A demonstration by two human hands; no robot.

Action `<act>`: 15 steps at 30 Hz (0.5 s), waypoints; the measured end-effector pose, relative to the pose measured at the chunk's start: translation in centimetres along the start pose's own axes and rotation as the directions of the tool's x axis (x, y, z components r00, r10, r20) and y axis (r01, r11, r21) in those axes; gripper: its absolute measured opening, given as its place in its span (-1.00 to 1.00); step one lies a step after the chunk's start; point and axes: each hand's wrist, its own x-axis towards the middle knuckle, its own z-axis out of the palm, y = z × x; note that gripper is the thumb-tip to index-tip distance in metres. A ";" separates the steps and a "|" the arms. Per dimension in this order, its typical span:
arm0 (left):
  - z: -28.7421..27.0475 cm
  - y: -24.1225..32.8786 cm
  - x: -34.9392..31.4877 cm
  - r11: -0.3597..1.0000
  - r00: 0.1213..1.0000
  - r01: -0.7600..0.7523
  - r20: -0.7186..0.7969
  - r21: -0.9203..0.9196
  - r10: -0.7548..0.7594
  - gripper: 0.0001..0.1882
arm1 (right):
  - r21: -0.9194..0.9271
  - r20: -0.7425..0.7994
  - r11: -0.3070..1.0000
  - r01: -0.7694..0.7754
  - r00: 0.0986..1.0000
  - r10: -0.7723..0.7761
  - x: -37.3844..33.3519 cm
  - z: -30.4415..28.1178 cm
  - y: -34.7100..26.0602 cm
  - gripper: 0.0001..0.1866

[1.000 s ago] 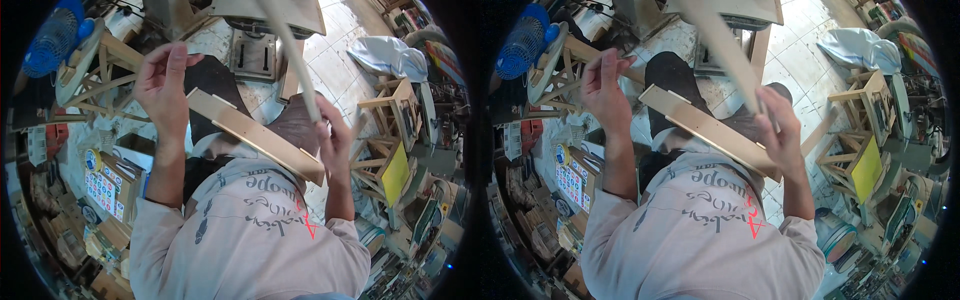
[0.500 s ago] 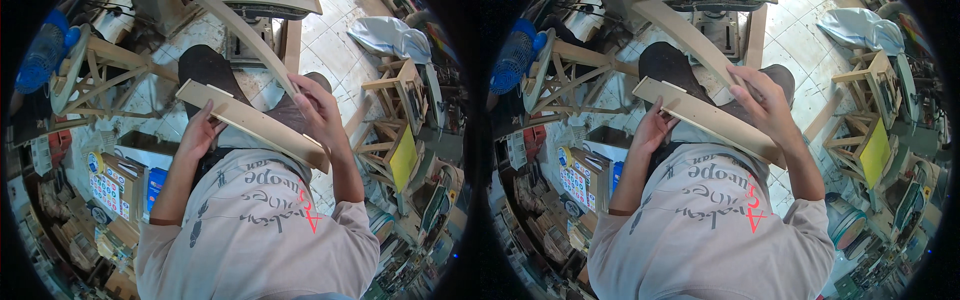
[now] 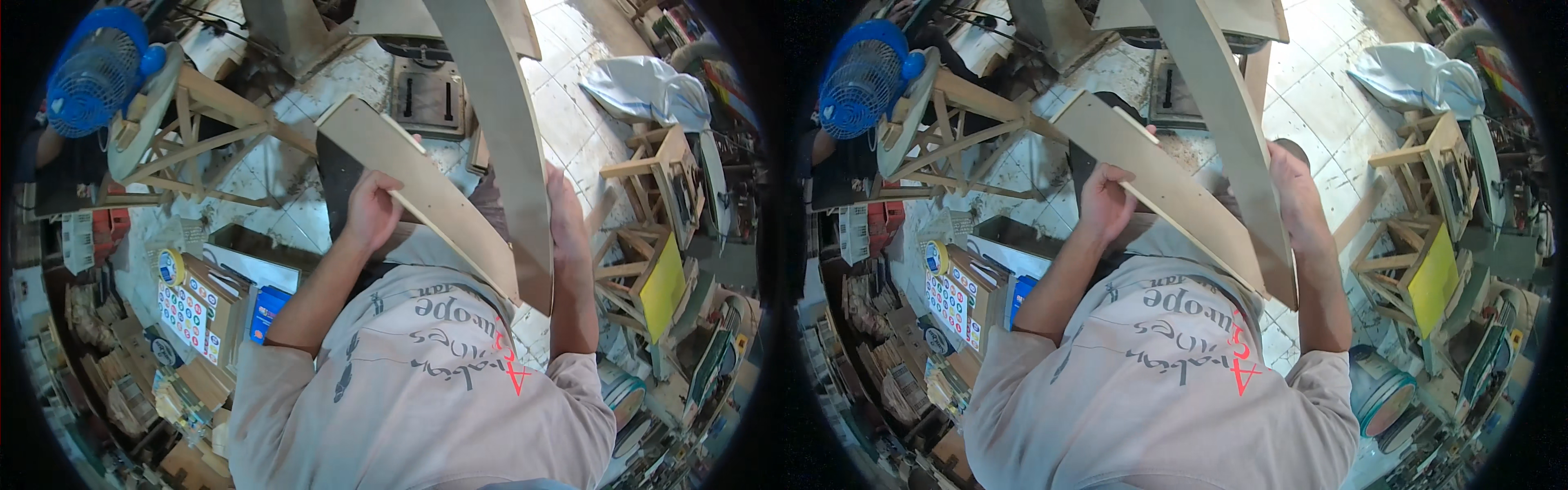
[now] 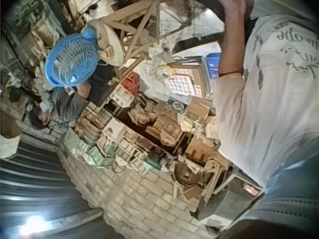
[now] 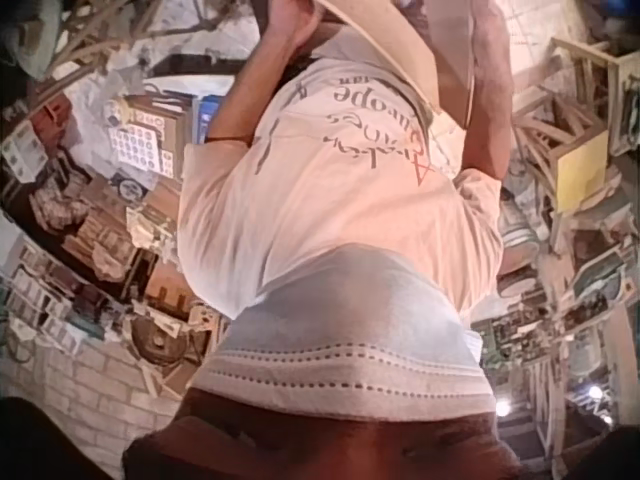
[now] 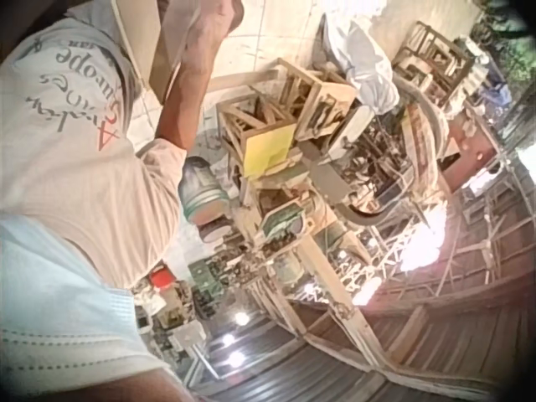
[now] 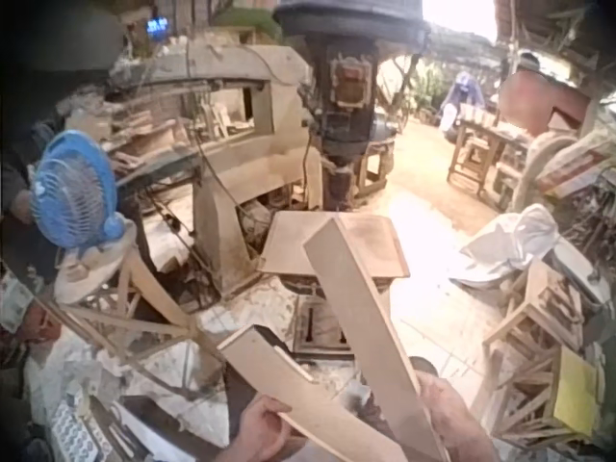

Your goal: The person sits on the floor in a workshop and uses a drill press to make holes in small wooden pieces. They then pick up a larger wooden frame, apply glue to the edges, and attach the drilled pieces to it.

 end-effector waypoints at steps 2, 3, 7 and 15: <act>0.7 0.1 0.5 0.996 0.999 -0.012 0.046 -0.088 0.017 -0.37 | -0.059 0.073 0.998 0.023 0.997 -0.018 0.0 0.3 0.9 -0.28; 1.0 0.3 0.7 0.986 0.997 0.001 0.079 -0.164 0.012 -0.34 | -0.084 0.070 0.996 0.015 0.997 -0.009 0.1 1.3 0.4 -0.28; 2.6 1.1 1.1 0.995 0.996 -0.022 0.083 -0.095 0.030 -0.13 | -0.149 0.077 0.983 0.109 0.992 -0.098 0.6 2.5 0.4 -0.52; 5.4 2.9 0.5 0.976 0.995 -0.081 0.037 -0.203 0.090 -0.10 | -0.757 0.194 0.479 0.444 0.853 -0.485 0.6 6.0 1.2 -0.43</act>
